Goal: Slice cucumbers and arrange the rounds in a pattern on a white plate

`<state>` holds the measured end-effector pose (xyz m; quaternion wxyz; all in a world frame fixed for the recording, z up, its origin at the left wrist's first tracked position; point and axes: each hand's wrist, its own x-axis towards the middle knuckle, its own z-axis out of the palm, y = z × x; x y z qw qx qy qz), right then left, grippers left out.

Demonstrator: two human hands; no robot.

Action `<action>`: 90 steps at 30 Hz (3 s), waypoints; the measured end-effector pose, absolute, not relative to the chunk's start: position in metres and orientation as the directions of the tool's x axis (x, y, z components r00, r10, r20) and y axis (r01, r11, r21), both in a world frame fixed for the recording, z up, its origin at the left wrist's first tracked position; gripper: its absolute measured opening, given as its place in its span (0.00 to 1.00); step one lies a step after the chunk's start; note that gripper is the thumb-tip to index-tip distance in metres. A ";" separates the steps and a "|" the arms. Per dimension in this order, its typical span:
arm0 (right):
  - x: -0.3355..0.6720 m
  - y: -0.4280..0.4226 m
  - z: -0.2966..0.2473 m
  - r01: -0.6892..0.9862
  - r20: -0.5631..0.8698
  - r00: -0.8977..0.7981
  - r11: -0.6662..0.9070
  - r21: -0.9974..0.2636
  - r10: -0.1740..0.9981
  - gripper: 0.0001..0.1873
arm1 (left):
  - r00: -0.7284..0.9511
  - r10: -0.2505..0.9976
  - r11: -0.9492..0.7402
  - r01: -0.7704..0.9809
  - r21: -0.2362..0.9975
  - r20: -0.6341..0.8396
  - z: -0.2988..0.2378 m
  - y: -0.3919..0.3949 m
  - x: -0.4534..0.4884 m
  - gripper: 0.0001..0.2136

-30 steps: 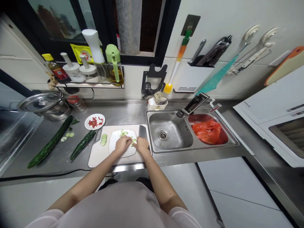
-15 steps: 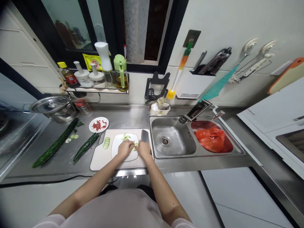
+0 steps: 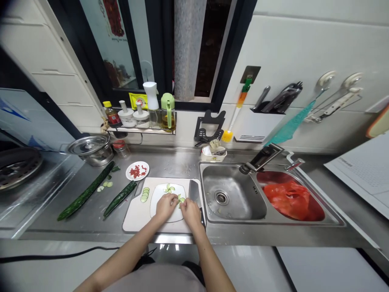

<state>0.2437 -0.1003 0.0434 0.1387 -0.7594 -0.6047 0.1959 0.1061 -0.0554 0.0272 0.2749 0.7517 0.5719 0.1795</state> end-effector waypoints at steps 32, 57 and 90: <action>0.230 -0.120 0.048 0.767 -0.104 0.162 -0.192 -0.613 0.981 0.12 | -0.189 0.982 0.158 0.862 0.482 0.016 -0.006 -0.050 -0.020 0.13; 0.209 -0.077 0.097 0.640 0.018 0.080 -0.038 -0.767 0.997 0.12 | -0.122 0.987 0.092 -0.084 0.992 -0.102 0.072 -0.037 0.019 0.22; 0.200 -0.066 0.120 0.375 0.409 0.026 0.370 -0.850 0.912 0.07 | 0.446 0.754 0.656 -0.473 0.588 -0.482 0.129 -0.049 0.046 0.19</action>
